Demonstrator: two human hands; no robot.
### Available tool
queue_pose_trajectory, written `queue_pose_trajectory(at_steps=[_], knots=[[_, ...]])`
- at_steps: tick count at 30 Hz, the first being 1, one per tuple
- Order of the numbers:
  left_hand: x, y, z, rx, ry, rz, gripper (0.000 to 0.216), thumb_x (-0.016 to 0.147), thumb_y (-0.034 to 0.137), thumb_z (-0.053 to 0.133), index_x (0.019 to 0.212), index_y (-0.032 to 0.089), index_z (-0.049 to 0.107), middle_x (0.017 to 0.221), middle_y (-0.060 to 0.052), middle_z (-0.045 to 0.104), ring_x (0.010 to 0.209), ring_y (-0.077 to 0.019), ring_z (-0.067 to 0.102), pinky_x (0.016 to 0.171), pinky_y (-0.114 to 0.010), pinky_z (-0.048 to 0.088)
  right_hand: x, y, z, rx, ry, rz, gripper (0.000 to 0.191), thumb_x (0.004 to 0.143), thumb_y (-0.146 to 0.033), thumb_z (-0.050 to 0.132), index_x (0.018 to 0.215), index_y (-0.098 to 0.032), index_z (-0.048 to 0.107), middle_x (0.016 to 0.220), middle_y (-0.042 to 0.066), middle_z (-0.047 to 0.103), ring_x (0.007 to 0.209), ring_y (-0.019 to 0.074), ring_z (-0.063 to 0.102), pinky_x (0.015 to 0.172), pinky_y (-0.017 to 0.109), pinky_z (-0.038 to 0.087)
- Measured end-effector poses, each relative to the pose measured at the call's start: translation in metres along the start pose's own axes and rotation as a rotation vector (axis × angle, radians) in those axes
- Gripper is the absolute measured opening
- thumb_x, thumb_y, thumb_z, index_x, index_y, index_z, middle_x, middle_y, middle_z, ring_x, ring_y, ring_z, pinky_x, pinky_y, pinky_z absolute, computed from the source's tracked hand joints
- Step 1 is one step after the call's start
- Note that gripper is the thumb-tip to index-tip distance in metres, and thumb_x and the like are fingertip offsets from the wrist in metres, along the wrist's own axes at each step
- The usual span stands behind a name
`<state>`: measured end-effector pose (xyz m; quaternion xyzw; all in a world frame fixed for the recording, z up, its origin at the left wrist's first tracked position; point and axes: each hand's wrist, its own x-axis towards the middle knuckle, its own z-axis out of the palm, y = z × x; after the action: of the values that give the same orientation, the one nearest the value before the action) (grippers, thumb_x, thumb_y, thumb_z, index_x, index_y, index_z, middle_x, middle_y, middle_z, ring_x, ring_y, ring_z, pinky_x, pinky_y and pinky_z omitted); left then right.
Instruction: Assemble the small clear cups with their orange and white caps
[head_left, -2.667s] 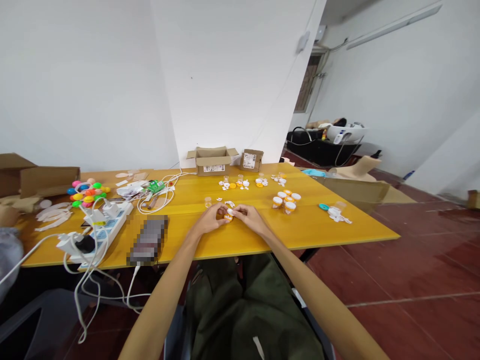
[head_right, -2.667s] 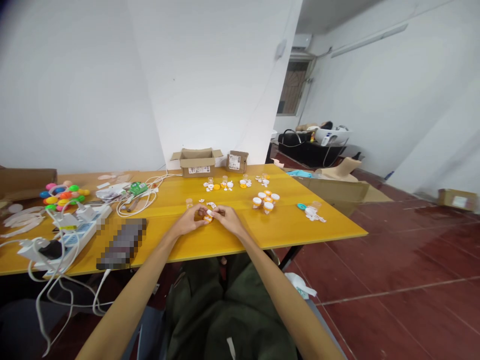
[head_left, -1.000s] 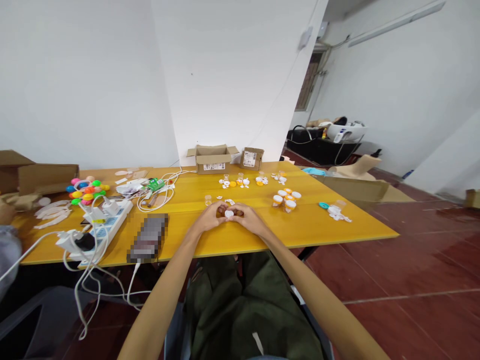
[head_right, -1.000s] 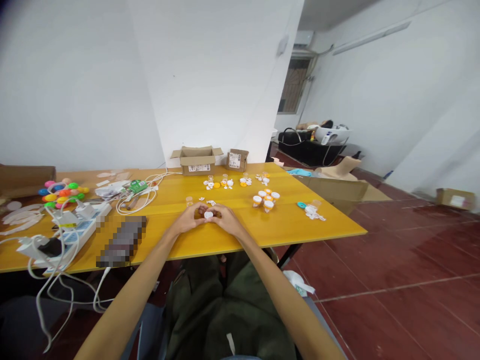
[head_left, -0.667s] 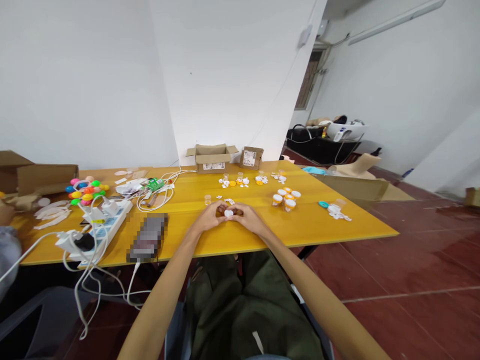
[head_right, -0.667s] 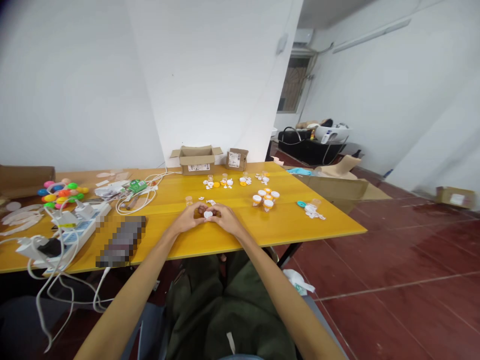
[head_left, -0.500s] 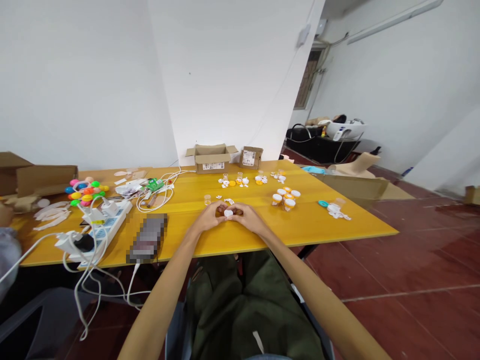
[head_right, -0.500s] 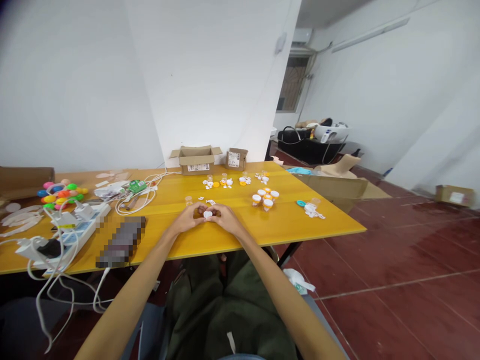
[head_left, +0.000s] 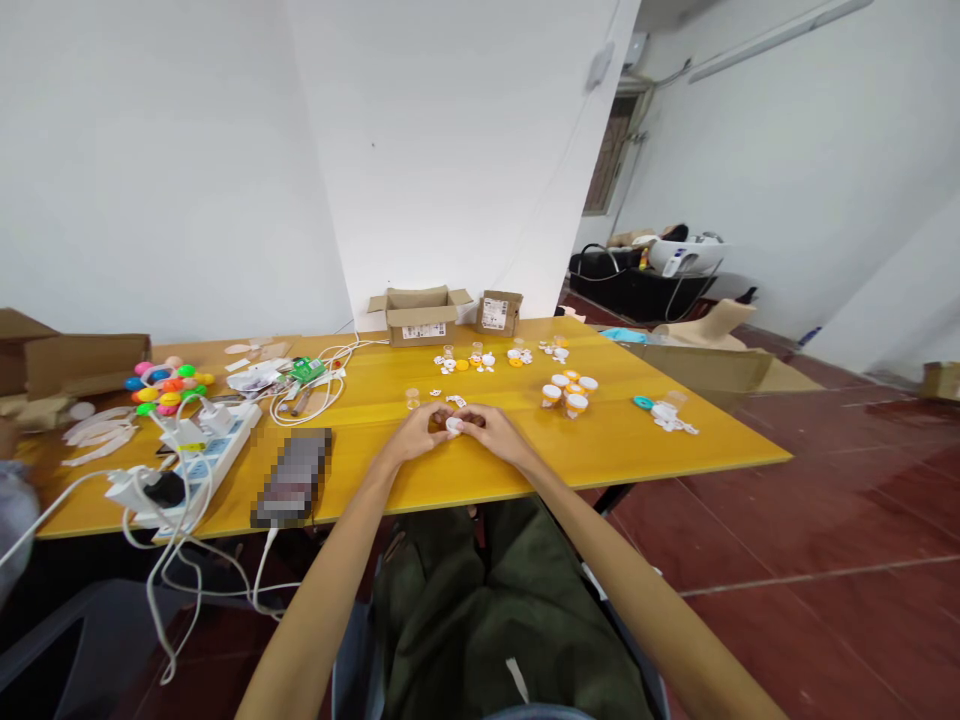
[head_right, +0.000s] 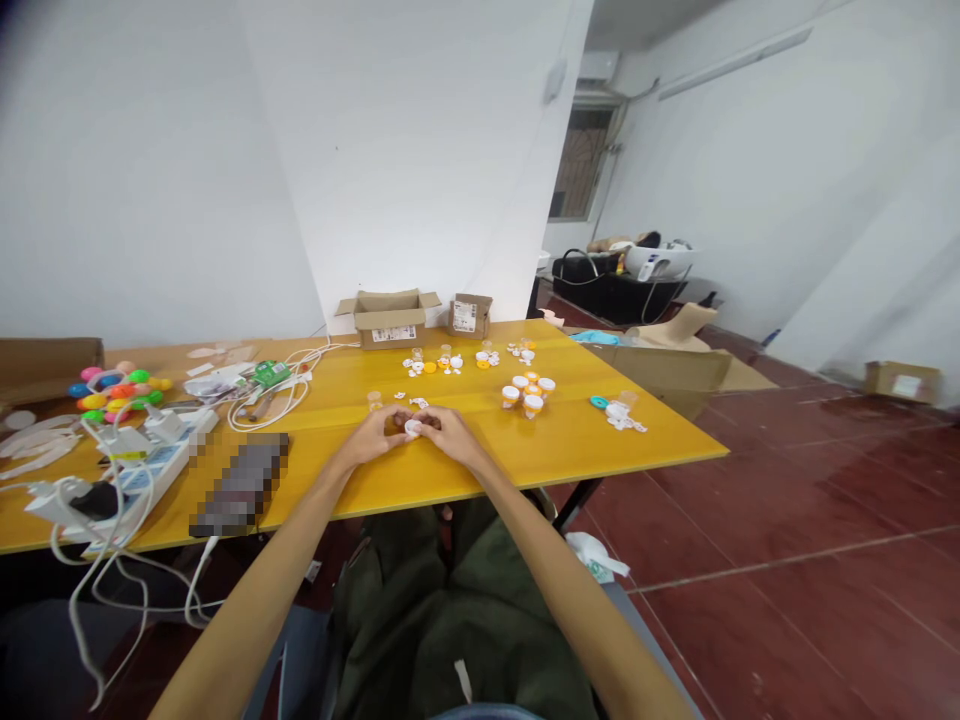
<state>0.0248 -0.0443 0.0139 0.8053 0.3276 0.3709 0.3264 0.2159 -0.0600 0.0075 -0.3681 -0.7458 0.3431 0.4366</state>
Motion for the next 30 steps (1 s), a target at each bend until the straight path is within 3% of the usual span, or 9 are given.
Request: queue_pose_trajectory(at_steps=[15, 30], knots=[[-0.0002, -0.0005, -0.002, 0.024, 0.003, 0.035, 0.018, 0.078, 0.03, 0.071, 0.092, 0.018, 0.069, 0.085, -0.002, 0.069, 0.081, -0.0165, 0.061, 0.081, -0.03, 0.051, 0.0014, 0.0054, 0.0016, -0.031, 0.029, -0.018, 0.019, 0.084, -0.039, 0.067, 0.086, -0.021, 0.074, 0.09, 0.005, 0.076, 0.085, 0.023, 0.069, 0.081, 0.034, 0.052], [0.0007, -0.0037, -0.0011, 0.057, 0.02, -0.019, 0.022, 0.075, 0.031, 0.074, 0.093, 0.019, 0.069, 0.087, -0.003, 0.071, 0.084, -0.0178, 0.063, 0.083, -0.031, 0.052, 0.0014, 0.0013, 0.0032, -0.115, 0.039, -0.046, 0.018, 0.087, -0.037, 0.064, 0.089, -0.022, 0.073, 0.091, 0.006, 0.076, 0.085, 0.0218, 0.069, 0.08, 0.033, 0.053]])
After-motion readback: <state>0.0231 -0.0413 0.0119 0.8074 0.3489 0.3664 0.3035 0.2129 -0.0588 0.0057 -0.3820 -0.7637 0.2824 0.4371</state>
